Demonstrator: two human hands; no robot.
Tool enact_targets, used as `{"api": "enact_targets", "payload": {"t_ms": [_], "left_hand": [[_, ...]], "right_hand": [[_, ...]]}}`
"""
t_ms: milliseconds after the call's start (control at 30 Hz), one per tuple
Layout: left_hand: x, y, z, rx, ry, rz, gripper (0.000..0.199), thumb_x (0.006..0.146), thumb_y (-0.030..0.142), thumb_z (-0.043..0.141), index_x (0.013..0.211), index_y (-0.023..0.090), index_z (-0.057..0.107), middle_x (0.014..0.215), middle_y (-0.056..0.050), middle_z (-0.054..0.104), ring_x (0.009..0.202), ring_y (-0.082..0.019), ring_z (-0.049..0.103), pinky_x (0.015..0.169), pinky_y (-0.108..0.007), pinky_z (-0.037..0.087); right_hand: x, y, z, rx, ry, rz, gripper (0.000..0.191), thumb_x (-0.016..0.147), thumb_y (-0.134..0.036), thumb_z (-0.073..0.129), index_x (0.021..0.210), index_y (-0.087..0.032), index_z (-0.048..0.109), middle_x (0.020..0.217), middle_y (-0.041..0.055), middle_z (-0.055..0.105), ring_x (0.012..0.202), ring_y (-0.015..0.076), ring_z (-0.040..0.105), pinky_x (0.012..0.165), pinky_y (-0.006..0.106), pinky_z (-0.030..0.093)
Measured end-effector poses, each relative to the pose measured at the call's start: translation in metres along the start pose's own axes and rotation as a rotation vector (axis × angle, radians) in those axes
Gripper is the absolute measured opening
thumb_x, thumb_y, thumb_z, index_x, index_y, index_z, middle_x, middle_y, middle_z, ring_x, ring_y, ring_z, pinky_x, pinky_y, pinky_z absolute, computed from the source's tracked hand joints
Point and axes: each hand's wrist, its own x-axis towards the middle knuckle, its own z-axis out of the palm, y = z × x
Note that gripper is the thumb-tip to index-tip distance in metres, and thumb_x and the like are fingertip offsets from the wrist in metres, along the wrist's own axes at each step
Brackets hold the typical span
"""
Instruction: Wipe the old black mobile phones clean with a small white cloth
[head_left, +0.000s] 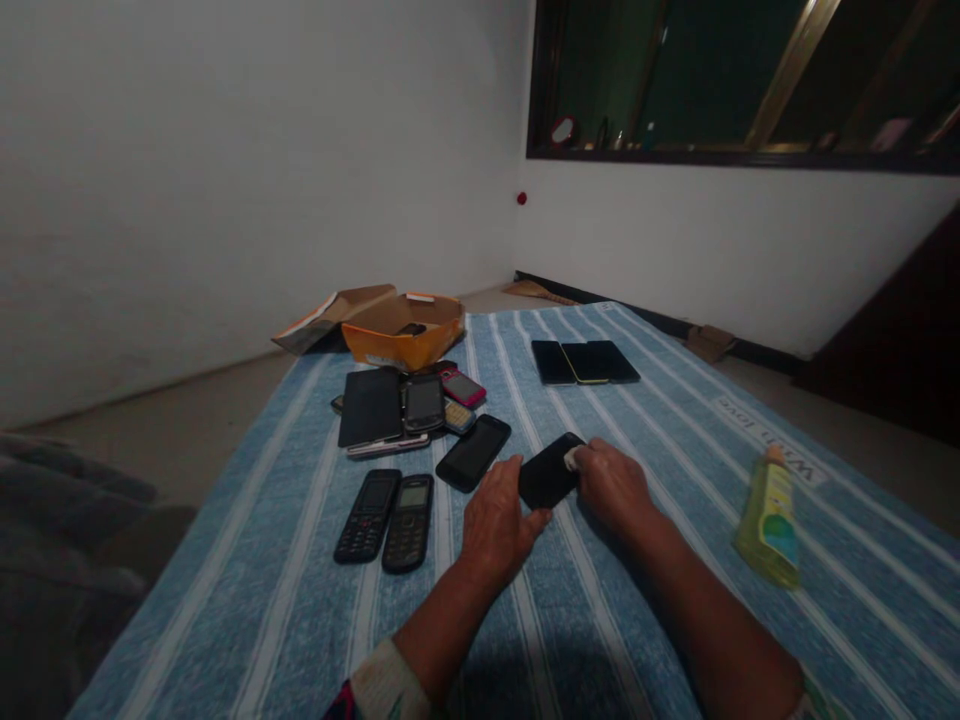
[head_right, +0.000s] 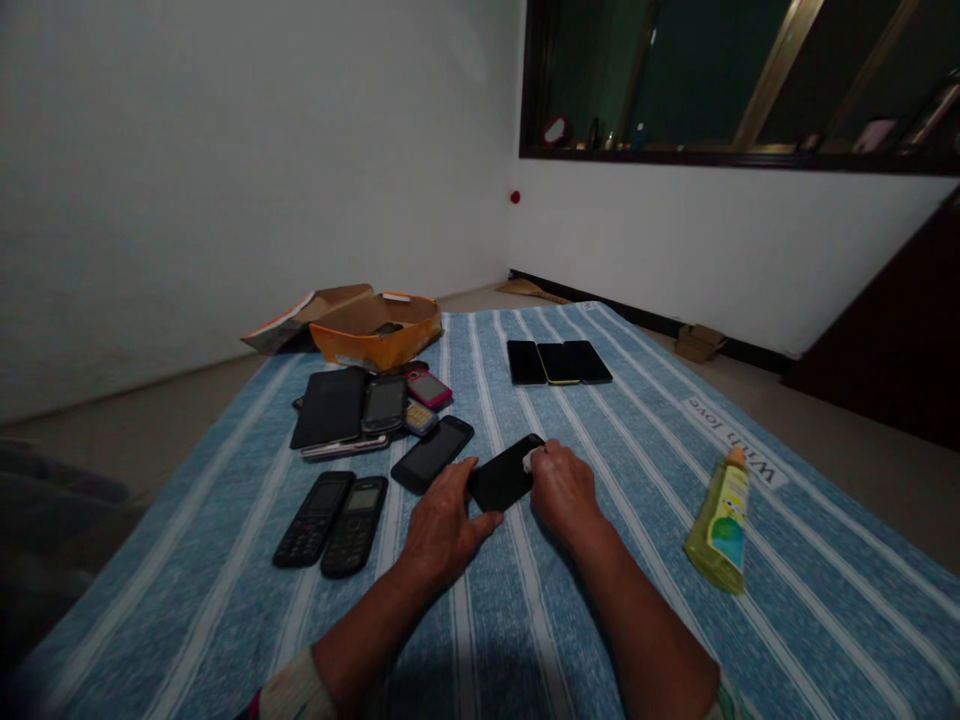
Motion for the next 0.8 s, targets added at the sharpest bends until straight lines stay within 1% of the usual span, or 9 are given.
{"api": "enact_targets", "payload": {"t_ms": [67,133,300,400,467,633,700,800], "left_hand": [[0.0,0.001,-0.001,-0.001,-0.006,0.002,0.062,0.071,0.024,0.071,0.128,0.017,0.045,0.117,-0.01,0.061,0.112,-0.028,0.058,0.094,-0.043,0.049],[0.0,0.001,-0.002,0.001,-0.01,0.006,0.062,0.072,0.023,0.07,0.128,0.017,0.045,0.115,-0.009,0.061,0.111,-0.028,0.059,0.093,-0.043,0.049],[0.0,0.001,-0.002,0.011,-0.017,0.006,0.063,0.072,0.024,0.07,0.128,0.017,0.045,0.118,-0.01,0.06,0.115,-0.028,0.057,0.096,-0.043,0.048],[0.0,-0.001,-0.002,0.004,-0.012,0.016,0.064,0.071,0.024,0.07,0.129,0.016,0.044,0.118,-0.011,0.06,0.115,-0.029,0.057,0.095,-0.043,0.048],[0.0,-0.001,-0.002,0.002,-0.009,0.025,0.064,0.071,0.024,0.07,0.129,0.016,0.044,0.119,-0.012,0.06,0.116,-0.029,0.056,0.095,-0.044,0.048],[-0.001,-0.001,-0.002,0.001,-0.013,0.032,0.065,0.071,0.024,0.07,0.13,0.014,0.044,0.122,-0.013,0.059,0.116,-0.03,0.056,0.098,-0.046,0.047],[-0.001,-0.002,-0.002,-0.003,-0.009,0.033,0.064,0.071,0.024,0.069,0.13,0.015,0.044,0.12,-0.013,0.059,0.115,-0.03,0.056,0.096,-0.046,0.048],[-0.001,-0.003,-0.001,-0.01,-0.006,0.038,0.064,0.072,0.023,0.067,0.13,0.016,0.043,0.117,-0.011,0.06,0.114,-0.029,0.057,0.093,-0.044,0.05]], "right_hand": [[0.003,0.007,0.001,-0.009,0.006,0.053,0.03,0.092,-0.011,0.039,0.102,-0.018,0.066,0.1,0.0091,0.062,0.09,0.0196,0.061,0.067,0.028,0.036],[0.003,0.007,0.002,0.003,0.011,0.033,0.029,0.091,-0.011,0.04,0.101,-0.018,0.066,0.1,0.0084,0.061,0.09,0.0191,0.06,0.068,0.028,0.035],[-0.01,-0.015,0.004,0.074,-0.016,-0.178,0.021,0.088,-0.013,0.047,0.098,-0.019,0.064,0.1,0.007,0.061,0.09,0.018,0.059,0.068,0.027,0.036],[-0.014,-0.023,0.004,0.092,-0.025,-0.252,0.018,0.086,-0.016,0.05,0.097,-0.018,0.064,0.099,0.007,0.06,0.09,0.0183,0.058,0.068,0.027,0.036],[-0.012,-0.021,0.002,0.097,-0.026,-0.239,0.02,0.086,-0.014,0.049,0.098,-0.018,0.065,0.099,0.0069,0.06,0.09,0.0183,0.058,0.068,0.027,0.036],[-0.007,-0.006,-0.002,0.091,-0.006,-0.092,0.029,0.088,-0.009,0.04,0.1,-0.018,0.065,0.1,0.0072,0.061,0.09,0.0177,0.059,0.069,0.027,0.036],[-0.008,-0.007,-0.002,0.1,-0.009,-0.111,0.028,0.088,-0.01,0.042,0.1,-0.018,0.065,0.1,0.0072,0.061,0.089,0.0176,0.059,0.07,0.027,0.036],[-0.014,-0.018,0.001,0.13,-0.038,-0.235,0.023,0.086,-0.013,0.047,0.1,-0.019,0.065,0.099,0.0068,0.061,0.089,0.0174,0.058,0.07,0.026,0.036]]}}
